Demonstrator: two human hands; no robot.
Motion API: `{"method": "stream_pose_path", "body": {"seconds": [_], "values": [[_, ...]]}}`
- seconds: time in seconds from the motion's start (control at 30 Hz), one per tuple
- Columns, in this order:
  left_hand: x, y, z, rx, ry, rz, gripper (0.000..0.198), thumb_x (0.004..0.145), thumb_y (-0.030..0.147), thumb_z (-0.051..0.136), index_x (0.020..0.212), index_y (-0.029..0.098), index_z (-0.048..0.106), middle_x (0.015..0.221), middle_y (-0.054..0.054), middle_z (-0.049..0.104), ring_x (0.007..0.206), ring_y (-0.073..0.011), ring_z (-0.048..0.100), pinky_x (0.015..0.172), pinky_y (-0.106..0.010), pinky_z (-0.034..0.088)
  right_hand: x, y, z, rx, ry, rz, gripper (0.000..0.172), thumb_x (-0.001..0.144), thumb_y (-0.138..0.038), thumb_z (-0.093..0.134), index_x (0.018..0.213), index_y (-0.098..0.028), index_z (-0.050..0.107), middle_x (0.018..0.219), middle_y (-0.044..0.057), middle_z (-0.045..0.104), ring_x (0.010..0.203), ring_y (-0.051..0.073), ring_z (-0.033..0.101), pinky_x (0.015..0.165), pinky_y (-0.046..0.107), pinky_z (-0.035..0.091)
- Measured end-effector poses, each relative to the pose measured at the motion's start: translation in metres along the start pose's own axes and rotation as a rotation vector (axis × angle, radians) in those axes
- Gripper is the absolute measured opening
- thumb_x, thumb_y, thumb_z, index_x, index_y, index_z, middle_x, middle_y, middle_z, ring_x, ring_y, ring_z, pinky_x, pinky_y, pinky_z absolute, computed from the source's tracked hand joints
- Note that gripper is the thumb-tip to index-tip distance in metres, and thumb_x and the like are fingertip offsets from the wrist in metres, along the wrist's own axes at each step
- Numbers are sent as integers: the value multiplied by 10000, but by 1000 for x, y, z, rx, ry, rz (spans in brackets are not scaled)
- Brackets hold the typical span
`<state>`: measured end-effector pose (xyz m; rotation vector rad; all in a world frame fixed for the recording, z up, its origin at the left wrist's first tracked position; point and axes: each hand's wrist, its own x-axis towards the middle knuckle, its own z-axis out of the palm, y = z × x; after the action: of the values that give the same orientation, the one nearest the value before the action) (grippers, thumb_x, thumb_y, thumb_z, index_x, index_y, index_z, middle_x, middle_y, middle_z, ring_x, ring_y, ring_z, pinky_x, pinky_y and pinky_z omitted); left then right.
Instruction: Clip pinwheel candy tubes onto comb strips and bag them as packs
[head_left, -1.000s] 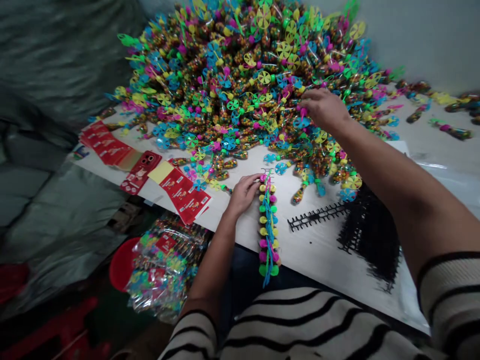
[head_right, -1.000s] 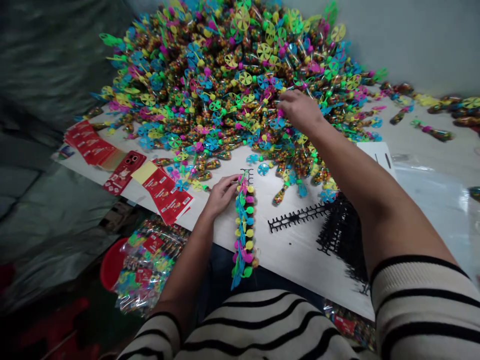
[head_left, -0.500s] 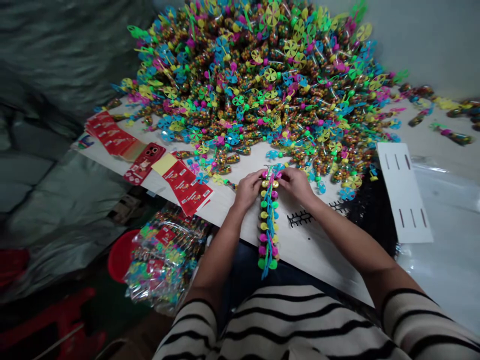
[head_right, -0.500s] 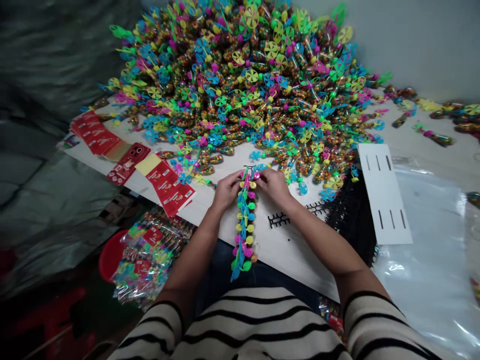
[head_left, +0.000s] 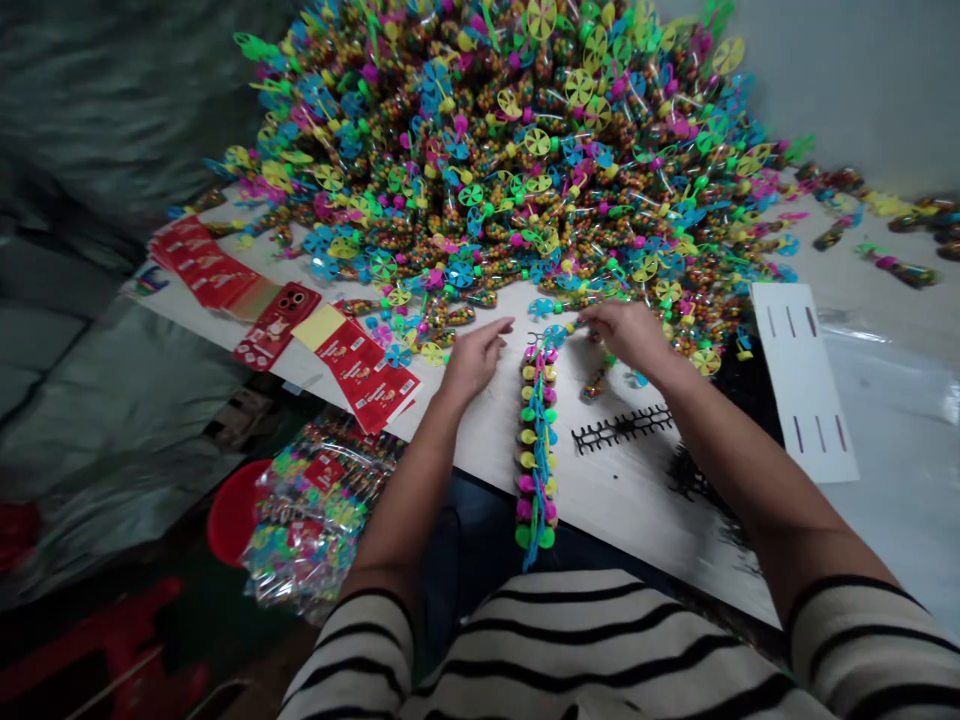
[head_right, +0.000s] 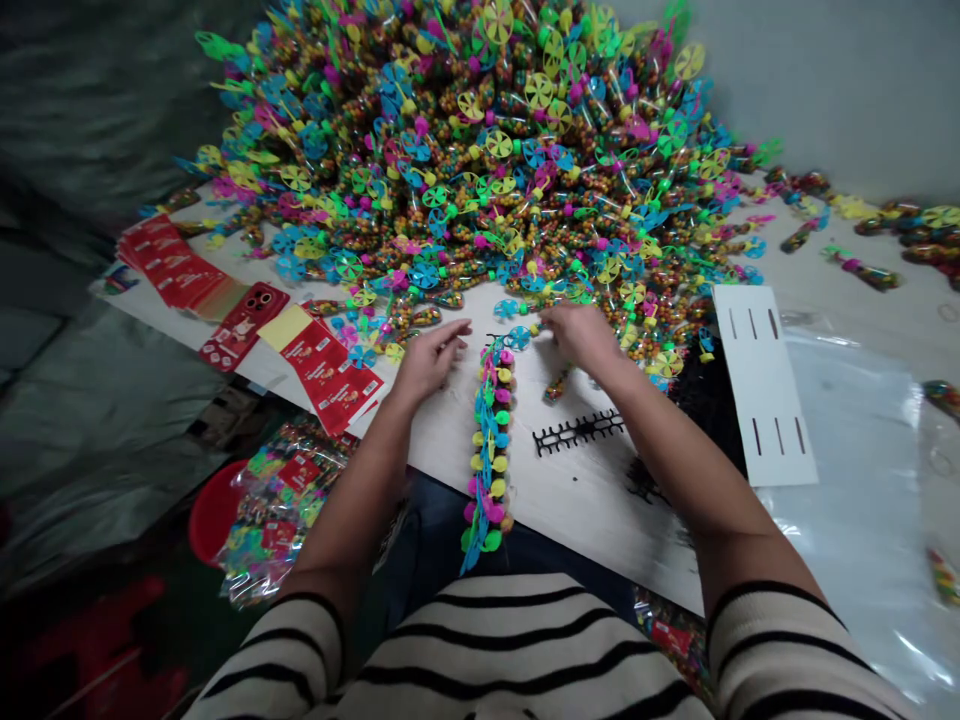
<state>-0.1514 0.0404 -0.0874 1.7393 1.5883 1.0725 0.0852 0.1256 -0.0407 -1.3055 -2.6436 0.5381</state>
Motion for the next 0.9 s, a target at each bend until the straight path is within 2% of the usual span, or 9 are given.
{"method": "stream_pose_path", "body": {"seconds": [0.07,0.1,0.2,0.3,0.37,0.53,0.67,0.8,0.9], "values": [[26,2,2,113,40,-1,314,872,158,483,1094,179,704,1066,-72,726,993,-192,655,931,-327,492,10,6,-3,-190,53,-43,260,876,-157,514,1016,-169,733,1061,97,707,921,229,597,781,327,416],[42,4,7,166,17,22,275,862,161,510,1034,182,723,1056,-70,728,1006,-202,644,946,-337,478,15,7,-2,-277,15,-76,247,872,-155,518,989,-160,735,1040,103,708,934,238,577,783,334,405],[85,9,30,283,-153,115,199,829,184,588,952,204,743,1031,-63,731,1020,-222,615,967,-358,442,26,4,5,-467,-122,-149,212,861,-136,516,888,-137,726,905,129,704,943,259,531,757,347,373],[112,13,49,393,-307,115,204,797,255,648,972,220,747,1000,-79,726,998,-254,597,898,-364,455,24,10,2,-497,-93,-161,205,860,-142,510,885,-140,713,894,133,695,960,267,521,776,361,360],[119,14,56,467,-344,105,223,784,275,654,972,203,751,966,-102,717,990,-278,586,864,-374,458,17,20,-6,-437,-21,-133,194,846,-157,528,910,-143,711,918,127,695,944,265,533,795,367,365],[118,9,55,543,-307,125,205,719,214,667,897,157,751,895,-122,689,991,-289,575,877,-371,453,-8,28,-14,120,220,62,216,801,-326,622,920,-159,688,825,77,678,785,218,581,721,329,415],[108,-7,28,505,-237,24,231,705,196,667,925,174,731,890,-95,696,899,-251,601,847,-344,471,-21,6,10,623,115,154,302,769,-456,622,860,-170,657,703,26,646,606,156,545,587,281,402],[80,-15,-6,390,-104,57,333,699,181,690,1031,173,717,1070,-106,699,1057,-271,570,986,-404,419,-23,-12,40,726,124,193,292,763,-439,621,841,-161,661,661,13,633,565,135,517,561,267,385],[48,-8,-10,152,-96,39,335,781,223,625,1103,172,699,1144,-97,691,1103,-249,574,1022,-398,406,-21,-17,53,780,214,210,295,752,-407,643,921,-167,667,697,7,651,586,134,540,579,260,405]]}}
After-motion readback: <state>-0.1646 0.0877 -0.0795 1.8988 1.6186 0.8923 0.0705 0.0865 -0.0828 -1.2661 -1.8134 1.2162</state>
